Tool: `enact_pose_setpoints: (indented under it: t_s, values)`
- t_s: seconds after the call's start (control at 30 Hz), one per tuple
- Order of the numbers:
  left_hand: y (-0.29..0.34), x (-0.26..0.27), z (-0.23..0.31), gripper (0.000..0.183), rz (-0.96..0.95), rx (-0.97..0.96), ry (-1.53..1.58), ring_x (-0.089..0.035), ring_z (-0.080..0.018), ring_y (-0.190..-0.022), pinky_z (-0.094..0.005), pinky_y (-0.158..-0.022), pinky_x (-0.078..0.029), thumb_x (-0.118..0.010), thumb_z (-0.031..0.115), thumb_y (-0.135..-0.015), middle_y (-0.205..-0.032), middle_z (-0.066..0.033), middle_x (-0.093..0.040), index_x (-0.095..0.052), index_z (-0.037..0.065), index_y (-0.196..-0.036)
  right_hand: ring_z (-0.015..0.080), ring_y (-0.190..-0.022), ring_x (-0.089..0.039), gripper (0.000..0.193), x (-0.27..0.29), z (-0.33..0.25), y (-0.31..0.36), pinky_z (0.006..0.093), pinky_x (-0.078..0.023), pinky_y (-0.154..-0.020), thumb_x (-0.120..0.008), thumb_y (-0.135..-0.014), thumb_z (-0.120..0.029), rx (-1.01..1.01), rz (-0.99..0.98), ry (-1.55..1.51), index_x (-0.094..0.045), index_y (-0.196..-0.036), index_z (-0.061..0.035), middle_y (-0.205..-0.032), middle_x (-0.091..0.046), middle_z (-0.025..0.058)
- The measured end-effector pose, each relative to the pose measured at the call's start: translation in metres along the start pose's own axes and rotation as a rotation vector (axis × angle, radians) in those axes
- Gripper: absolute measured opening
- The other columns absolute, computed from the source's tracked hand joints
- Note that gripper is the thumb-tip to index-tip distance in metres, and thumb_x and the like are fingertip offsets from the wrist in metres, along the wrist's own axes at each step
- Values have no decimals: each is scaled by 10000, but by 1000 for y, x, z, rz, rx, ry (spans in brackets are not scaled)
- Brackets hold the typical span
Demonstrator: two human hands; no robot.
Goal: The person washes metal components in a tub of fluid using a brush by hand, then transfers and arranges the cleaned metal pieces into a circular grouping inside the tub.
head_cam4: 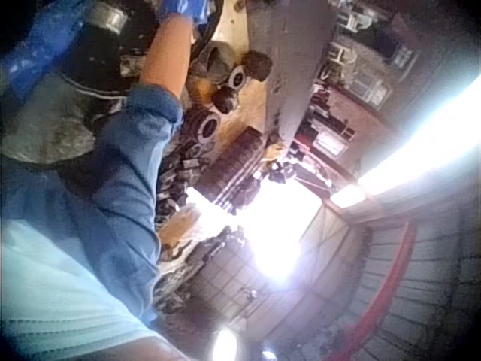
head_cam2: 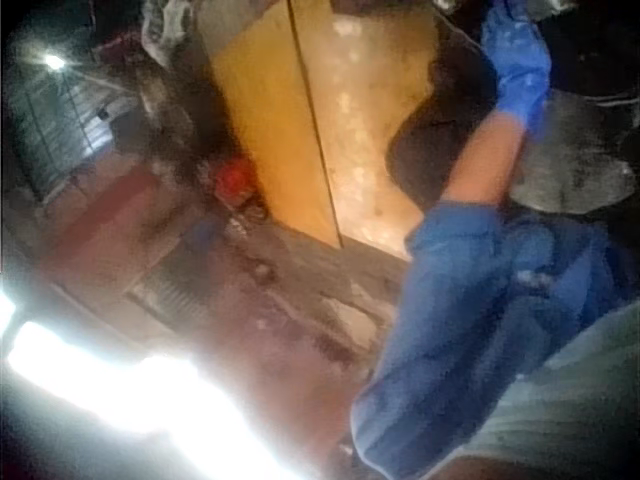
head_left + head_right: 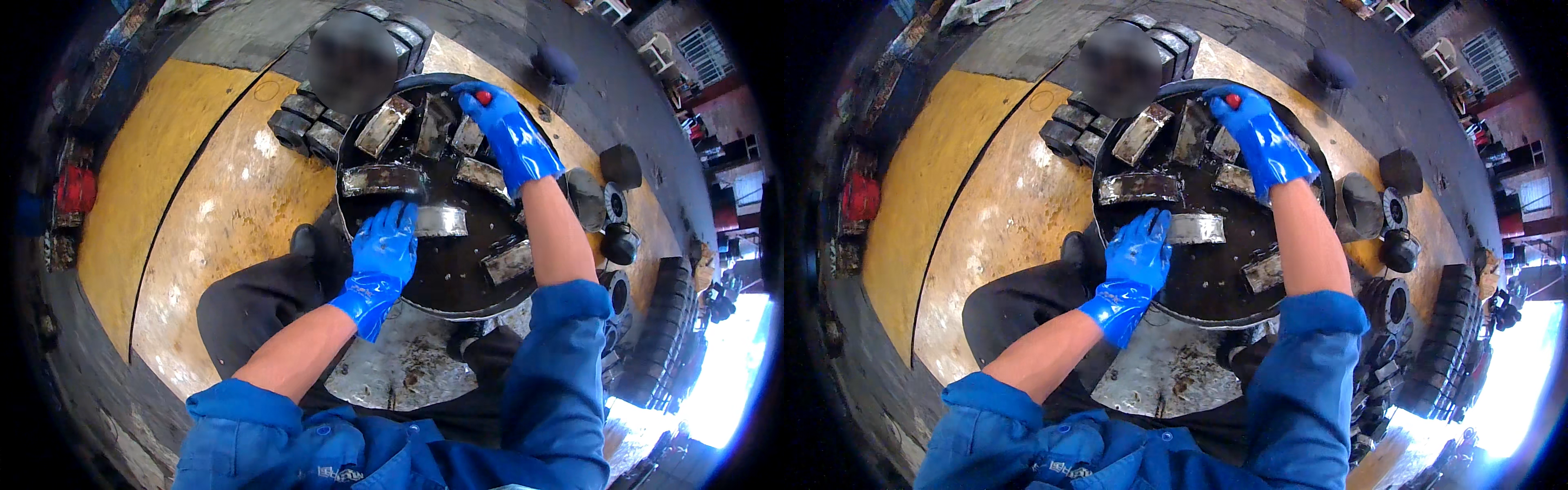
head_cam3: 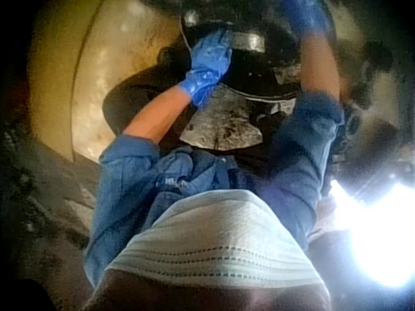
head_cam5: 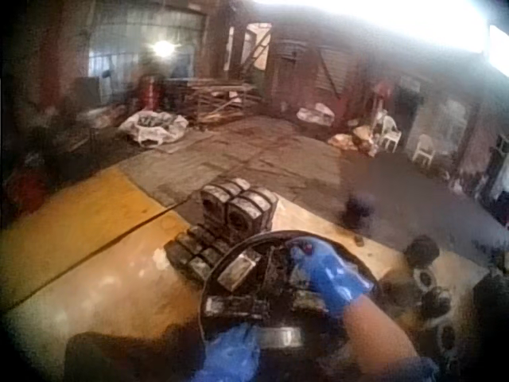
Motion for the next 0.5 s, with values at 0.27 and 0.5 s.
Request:
enact_pose_setpoints:
  t_s: [0.27,0.5]
  values:
    - [0,-3,1,606,9,-7,-20,-578,-362,-1343,-529,-1116,-465,-637,253,-950,-1509,-179,-572,-527,138,-1535,253,-1051,-742,320,-31,14,-31,375,-575,-945,-741,-959,-230,-7,-17,65,-753,-1260,-121,-1156,-785,127]
    - [-1,-6,0,597,22,2,-7,-578,-374,-1337,-531,-1122,-462,-642,258,-948,-1518,-174,-567,-538,141,-1523,304,-981,-761,297,-34,-32,60,410,-597,-878,-729,-939,-168,48,-112,111,-770,-1233,-165,-1077,-775,178]
Point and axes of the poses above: each hand's wrist, its own y-axis away from the middle knuckle, its own x-axis out of the back of the hand, z = x × y, the point moved 6 cm from there along -y, towards the middle knuckle
